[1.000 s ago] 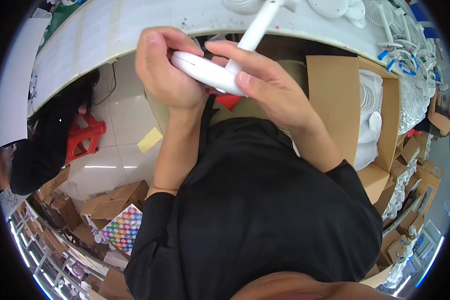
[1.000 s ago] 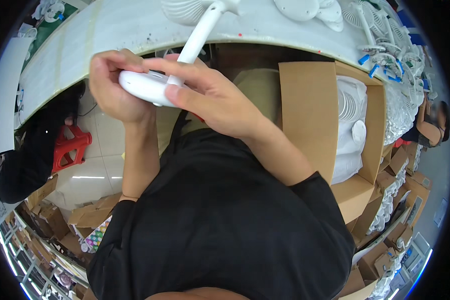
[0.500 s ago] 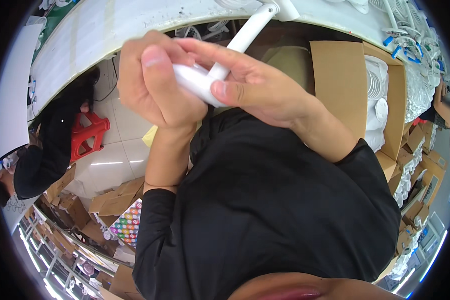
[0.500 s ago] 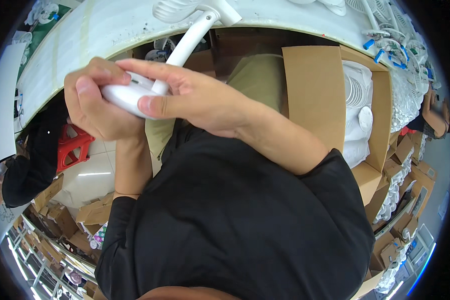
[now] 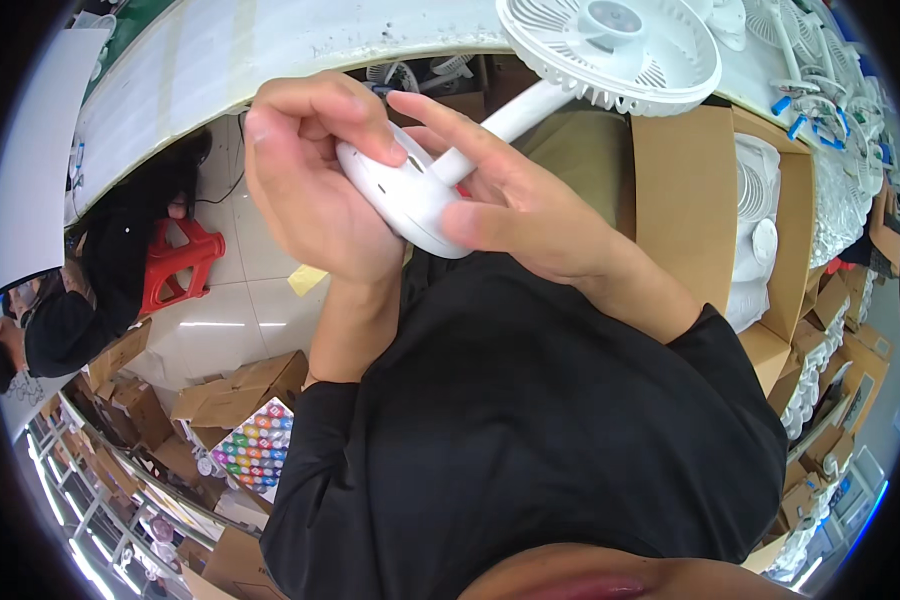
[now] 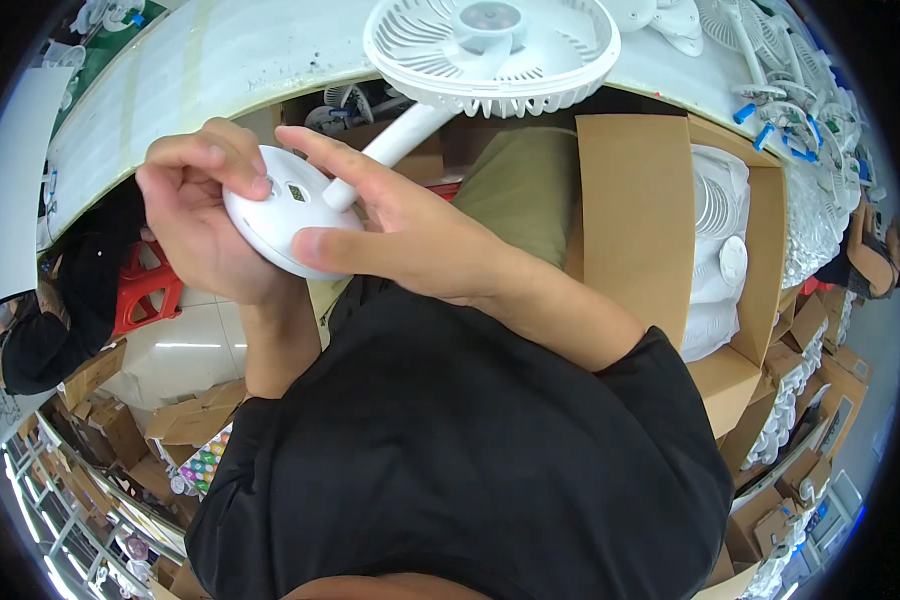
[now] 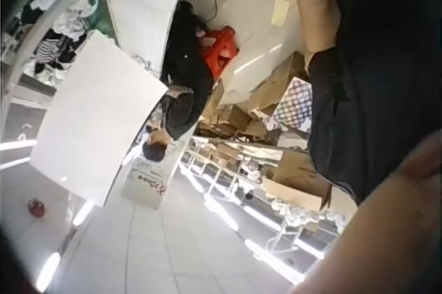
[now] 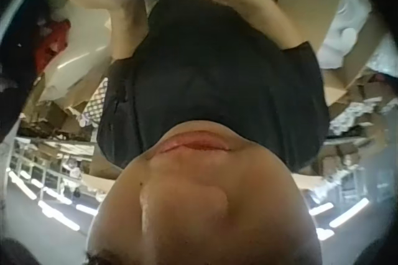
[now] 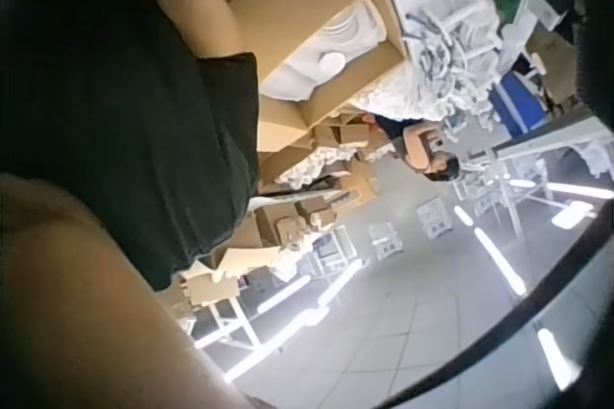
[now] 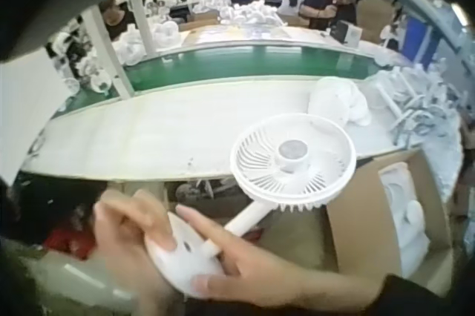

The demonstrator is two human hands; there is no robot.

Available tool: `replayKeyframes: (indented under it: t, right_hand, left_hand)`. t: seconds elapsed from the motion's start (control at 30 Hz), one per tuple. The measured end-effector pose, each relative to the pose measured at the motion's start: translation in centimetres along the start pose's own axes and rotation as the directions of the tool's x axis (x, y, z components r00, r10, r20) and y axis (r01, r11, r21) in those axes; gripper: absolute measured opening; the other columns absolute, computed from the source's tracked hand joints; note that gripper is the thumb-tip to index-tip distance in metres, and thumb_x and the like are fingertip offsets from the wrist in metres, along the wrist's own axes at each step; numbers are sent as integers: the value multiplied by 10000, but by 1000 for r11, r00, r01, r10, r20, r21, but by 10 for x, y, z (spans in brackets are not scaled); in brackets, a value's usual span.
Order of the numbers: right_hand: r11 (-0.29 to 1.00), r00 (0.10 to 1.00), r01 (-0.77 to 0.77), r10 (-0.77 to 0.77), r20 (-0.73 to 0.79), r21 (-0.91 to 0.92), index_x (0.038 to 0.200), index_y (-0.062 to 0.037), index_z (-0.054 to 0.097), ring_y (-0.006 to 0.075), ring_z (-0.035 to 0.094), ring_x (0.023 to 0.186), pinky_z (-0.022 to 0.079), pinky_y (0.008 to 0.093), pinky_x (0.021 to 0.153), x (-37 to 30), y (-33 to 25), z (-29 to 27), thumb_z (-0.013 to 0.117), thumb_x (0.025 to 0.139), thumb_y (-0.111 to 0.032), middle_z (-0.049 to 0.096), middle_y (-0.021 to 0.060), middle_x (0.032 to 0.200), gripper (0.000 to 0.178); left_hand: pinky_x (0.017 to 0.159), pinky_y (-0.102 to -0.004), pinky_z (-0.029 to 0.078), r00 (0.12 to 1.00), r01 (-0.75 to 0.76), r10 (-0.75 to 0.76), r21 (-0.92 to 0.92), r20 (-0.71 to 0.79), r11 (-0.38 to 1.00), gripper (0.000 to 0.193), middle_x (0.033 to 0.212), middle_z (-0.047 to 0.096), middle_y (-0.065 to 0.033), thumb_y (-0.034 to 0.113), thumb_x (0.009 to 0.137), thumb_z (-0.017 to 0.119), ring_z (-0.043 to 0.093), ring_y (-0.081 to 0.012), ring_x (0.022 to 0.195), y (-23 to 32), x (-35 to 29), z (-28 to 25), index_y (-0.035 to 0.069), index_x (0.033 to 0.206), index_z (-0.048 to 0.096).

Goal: Assembling portable electric fans on a factory assembly line by connecting batteries and snapping housings together.

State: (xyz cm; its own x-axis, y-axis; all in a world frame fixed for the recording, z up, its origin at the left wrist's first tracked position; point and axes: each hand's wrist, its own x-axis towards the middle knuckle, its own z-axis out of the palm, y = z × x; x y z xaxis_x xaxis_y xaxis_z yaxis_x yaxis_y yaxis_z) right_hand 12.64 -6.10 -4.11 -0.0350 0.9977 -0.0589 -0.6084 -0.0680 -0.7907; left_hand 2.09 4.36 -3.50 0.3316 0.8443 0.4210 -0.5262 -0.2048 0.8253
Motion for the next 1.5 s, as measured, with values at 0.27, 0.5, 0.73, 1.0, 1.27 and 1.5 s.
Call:
replayKeyframes:
  t: [0.27, 0.5, 0.73, 1.0, 1.27, 1.5]
  right_hand:
    - [994, 995, 20, -9, 95, -109, 1509, -50, 266, 266, 428, 1256, 370, 330, 1044, 0, -12, 5, 711, 850, -151, 385, 198, 1426, 801]
    - [991, 991, 133, -132, 33, -8, 1496, -59, 290, 267, 450, 1224, 390, 330, 1024, -3, 2, 4, 742, 815, -137, 418, 191, 1395, 821]
    - [987, 998, 64, -59, 39, -147, 1509, -52, 269, 276, 449, 1234, 379, 345, 1043, 1, -11, -3, 767, 773, -127, 403, 180, 1416, 892]
    - [976, 981, 187, -181, 62, -108, 1520, -48, 237, 285, 425, 1267, 349, 364, 1065, -4, 3, 0, 771, 752, -145, 390, 178, 1436, 941]
    - [989, 994, -61, 72, 80, -134, 1541, -81, 178, 281, 339, 1360, 264, 379, 1122, -4, -6, -3, 792, 698, -160, 338, 138, 1488, 1046]
    - [988, 995, -37, 50, 86, -149, 1540, -81, 185, 284, 349, 1354, 255, 374, 1125, 1, -4, 1, 791, 703, -172, 335, 148, 1489, 1038]
  left_hand:
    - [625, -267, 333, 969, -230, 216, 114, 120, 967, 438, 550, 424, 0, 351, 1058, 223, 399, -123, 608, 15, -1, 13, 117, 825, 511]
    - [581, -242, 345, 998, 12, -15, 46, 58, 999, 483, 580, 472, -12, 395, 1063, 253, 383, -109, 560, 25, -2, 18, 91, 792, 514]
    - [635, -280, 343, 972, -189, 146, 243, 186, 951, 477, 542, 412, 4, 385, 1061, 220, 393, -123, 600, 23, -7, 17, 106, 810, 515]
    - [608, -256, 348, 989, 71, -67, 25, -132, 997, 493, 652, 500, -32, 377, 1060, 246, 392, -117, 620, 22, -3, 30, 83, 770, 516]
    - [683, -292, 331, 991, -81, 72, 84, 112, 993, 461, 621, 445, -8, 365, 1048, 258, 387, -147, 683, 10, -16, 14, 109, 757, 508]
    - [642, -271, 340, 990, -26, 16, 74, 143, 997, 472, 653, 474, -8, 377, 1043, 252, 383, -130, 645, 19, -18, 10, 100, 763, 511]
